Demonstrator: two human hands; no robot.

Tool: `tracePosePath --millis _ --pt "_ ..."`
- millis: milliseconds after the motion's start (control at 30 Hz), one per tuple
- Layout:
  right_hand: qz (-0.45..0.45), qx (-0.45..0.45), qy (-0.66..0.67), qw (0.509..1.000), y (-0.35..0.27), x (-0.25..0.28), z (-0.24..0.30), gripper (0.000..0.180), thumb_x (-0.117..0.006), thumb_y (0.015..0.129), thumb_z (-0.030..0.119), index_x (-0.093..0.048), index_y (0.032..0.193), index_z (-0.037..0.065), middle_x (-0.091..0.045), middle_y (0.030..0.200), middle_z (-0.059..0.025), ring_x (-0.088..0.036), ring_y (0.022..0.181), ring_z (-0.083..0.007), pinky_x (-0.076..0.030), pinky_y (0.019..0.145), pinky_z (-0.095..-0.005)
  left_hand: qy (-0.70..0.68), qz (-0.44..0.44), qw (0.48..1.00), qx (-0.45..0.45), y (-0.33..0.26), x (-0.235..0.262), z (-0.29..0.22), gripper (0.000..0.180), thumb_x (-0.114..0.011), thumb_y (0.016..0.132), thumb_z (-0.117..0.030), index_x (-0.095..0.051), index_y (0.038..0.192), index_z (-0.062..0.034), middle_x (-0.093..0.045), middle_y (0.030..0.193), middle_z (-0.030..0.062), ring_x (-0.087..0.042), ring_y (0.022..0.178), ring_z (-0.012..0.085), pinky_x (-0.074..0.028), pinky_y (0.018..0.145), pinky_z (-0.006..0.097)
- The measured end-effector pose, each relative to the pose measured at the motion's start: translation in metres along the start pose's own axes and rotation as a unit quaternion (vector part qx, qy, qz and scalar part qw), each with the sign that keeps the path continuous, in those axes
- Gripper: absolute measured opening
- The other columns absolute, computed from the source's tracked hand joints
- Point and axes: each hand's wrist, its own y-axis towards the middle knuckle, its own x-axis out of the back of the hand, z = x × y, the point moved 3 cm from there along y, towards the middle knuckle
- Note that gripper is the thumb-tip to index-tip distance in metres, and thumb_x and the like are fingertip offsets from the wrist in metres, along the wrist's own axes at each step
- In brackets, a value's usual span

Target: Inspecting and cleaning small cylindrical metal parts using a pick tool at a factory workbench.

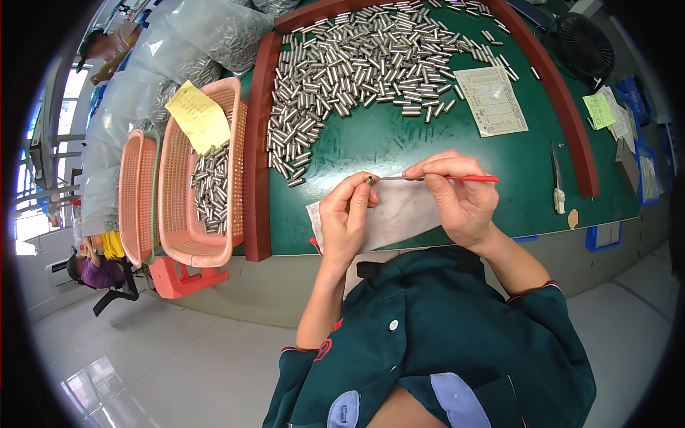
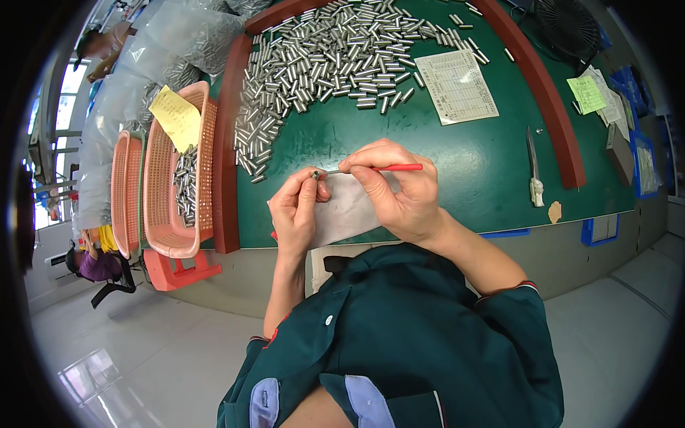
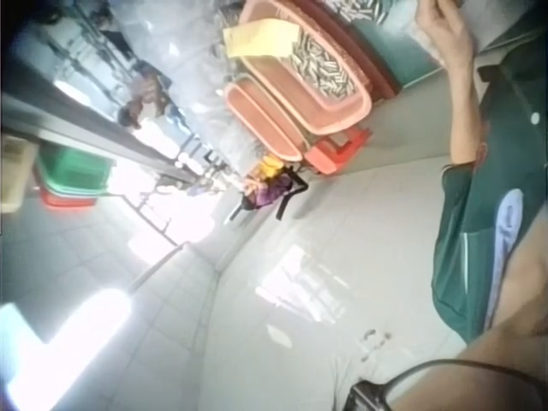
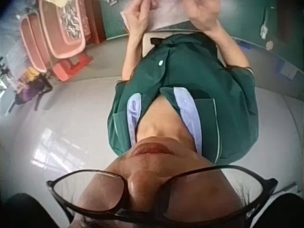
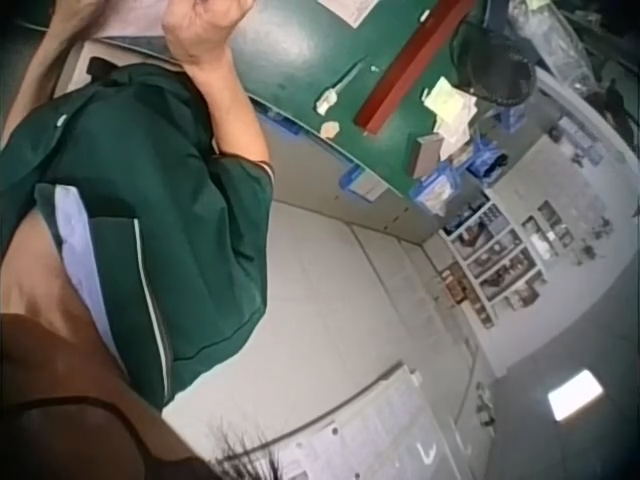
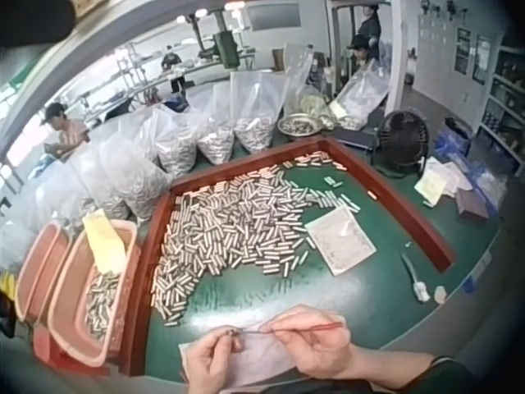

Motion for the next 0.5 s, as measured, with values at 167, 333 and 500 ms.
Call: tracePosePath --millis 167,333,500 --pt "0.004 0.002 -0.013 1.000 0.000 0.000 0.001 0.008 -0.058 0.076 -0.006 -0.057 0.083 -0.002 -0.062 0.076 -0.0122 -0.062 0.066 -0.0215 -0.050 0.056 -0.0279 0.035 0.009 0.999 -0.011 0.000 -0.001 0.001 0.016 -0.048 0.090 -0.005 -0.059 0.092 0.0059 -0.056 0.071 0.0035 -0.050 0.065 0.0073 -0.043 0.061 0.020" --pt "0.078 0.209 -0.102 0.969 -0.001 0.000 0.017 0.010 -0.058 0.075 -0.003 -0.056 0.085 -0.001 -0.063 0.080 -0.0140 -0.064 0.071 -0.0269 -0.052 0.059 -0.0308 0.058 0.013 0.998 -0.003 0.000 0.001 0.002 0.015 -0.050 0.088 -0.006 -0.059 0.092 0.0054 -0.057 0.070 0.0048 -0.051 0.063 0.0085 -0.044 0.059 0.022" --pt "0.020 0.175 -0.076 0.981 0.001 0.007 0.009 0.016 -0.057 0.076 -0.008 -0.053 0.090 -0.001 -0.063 0.080 -0.0152 -0.064 0.070 -0.0274 -0.053 0.058 -0.0316 0.015 0.004 1.000 0.001 0.000 -0.001 0.000 0.014 -0.049 0.088 -0.004 -0.059 0.093 0.0058 -0.057 0.073 0.0048 -0.052 0.066 0.0087 -0.044 0.062 0.022"
